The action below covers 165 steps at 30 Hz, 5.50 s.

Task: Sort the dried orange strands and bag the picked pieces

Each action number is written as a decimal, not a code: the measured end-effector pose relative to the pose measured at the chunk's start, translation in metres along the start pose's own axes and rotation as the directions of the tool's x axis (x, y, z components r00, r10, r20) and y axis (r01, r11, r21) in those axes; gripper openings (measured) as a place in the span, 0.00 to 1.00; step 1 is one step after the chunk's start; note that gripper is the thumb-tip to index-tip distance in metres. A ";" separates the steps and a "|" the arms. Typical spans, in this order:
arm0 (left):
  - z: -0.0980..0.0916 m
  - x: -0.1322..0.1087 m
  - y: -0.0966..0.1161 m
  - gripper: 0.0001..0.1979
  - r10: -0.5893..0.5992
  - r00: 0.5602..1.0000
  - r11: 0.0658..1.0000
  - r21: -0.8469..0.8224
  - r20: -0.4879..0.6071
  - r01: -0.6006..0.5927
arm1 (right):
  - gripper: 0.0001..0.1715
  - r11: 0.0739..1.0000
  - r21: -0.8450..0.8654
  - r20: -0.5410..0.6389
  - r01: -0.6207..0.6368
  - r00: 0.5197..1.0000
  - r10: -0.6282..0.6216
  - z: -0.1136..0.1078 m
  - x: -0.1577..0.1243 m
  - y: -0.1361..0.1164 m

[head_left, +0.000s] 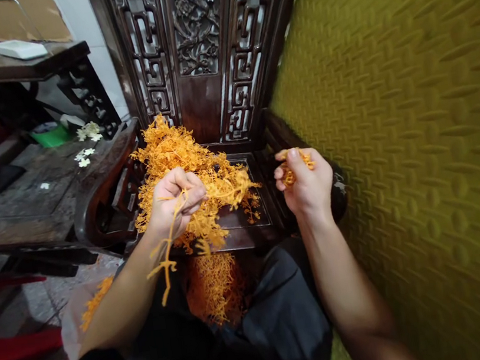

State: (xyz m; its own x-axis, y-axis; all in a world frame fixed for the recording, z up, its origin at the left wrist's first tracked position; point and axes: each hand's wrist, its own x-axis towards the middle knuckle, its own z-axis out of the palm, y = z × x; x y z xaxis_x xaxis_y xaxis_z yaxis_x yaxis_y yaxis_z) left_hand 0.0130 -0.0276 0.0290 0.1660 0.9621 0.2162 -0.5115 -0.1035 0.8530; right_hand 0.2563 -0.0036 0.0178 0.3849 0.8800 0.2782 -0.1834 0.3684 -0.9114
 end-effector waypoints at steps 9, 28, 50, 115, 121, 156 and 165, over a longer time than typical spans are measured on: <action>-0.012 0.005 -0.006 0.16 -0.139 0.960 0.938 0.344 0.244 0.048 | 0.14 0.966 -0.256 0.568 0.017 0.812 0.136 0.003 -0.029 -0.043; -0.001 0.001 0.000 0.11 -0.213 0.847 0.851 0.519 0.487 -0.085 | 0.17 0.924 -0.257 0.584 -0.283 0.716 0.382 0.011 -0.015 -0.012; -0.001 0.020 -0.012 0.15 -0.171 0.981 0.941 -0.311 -0.089 0.136 | 0.20 0.879 0.183 0.407 -0.441 0.848 0.340 0.001 -0.010 0.004; -0.005 0.015 -0.004 0.28 -0.116 0.982 0.979 0.151 -0.147 0.138 | 0.16 0.960 0.102 0.276 -0.260 0.935 0.224 -0.002 0.001 0.010; -0.011 0.013 -0.013 0.27 -0.166 0.986 0.900 0.407 -0.011 0.156 | 0.25 0.967 -0.117 0.493 -0.226 0.832 0.254 -0.005 -0.004 0.002; 0.016 0.028 0.030 0.13 0.052 0.966 0.982 -0.161 -0.253 -0.095 | 0.09 0.909 -0.251 0.678 0.333 0.731 -0.080 -0.002 -0.036 -0.015; 0.037 0.029 0.011 0.16 0.166 0.865 0.947 -0.169 -0.474 -0.274 | 0.22 0.760 -0.361 0.707 0.540 0.690 -0.154 0.021 -0.064 -0.003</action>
State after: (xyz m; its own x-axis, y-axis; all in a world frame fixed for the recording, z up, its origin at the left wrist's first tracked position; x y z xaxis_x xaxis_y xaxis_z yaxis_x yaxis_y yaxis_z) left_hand 0.0434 -0.0103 0.0618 -0.3411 0.9343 0.1036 -0.6719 -0.3194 0.6683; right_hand 0.2134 -0.0546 0.0096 -0.3456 0.7624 0.5471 0.3955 0.6470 -0.6519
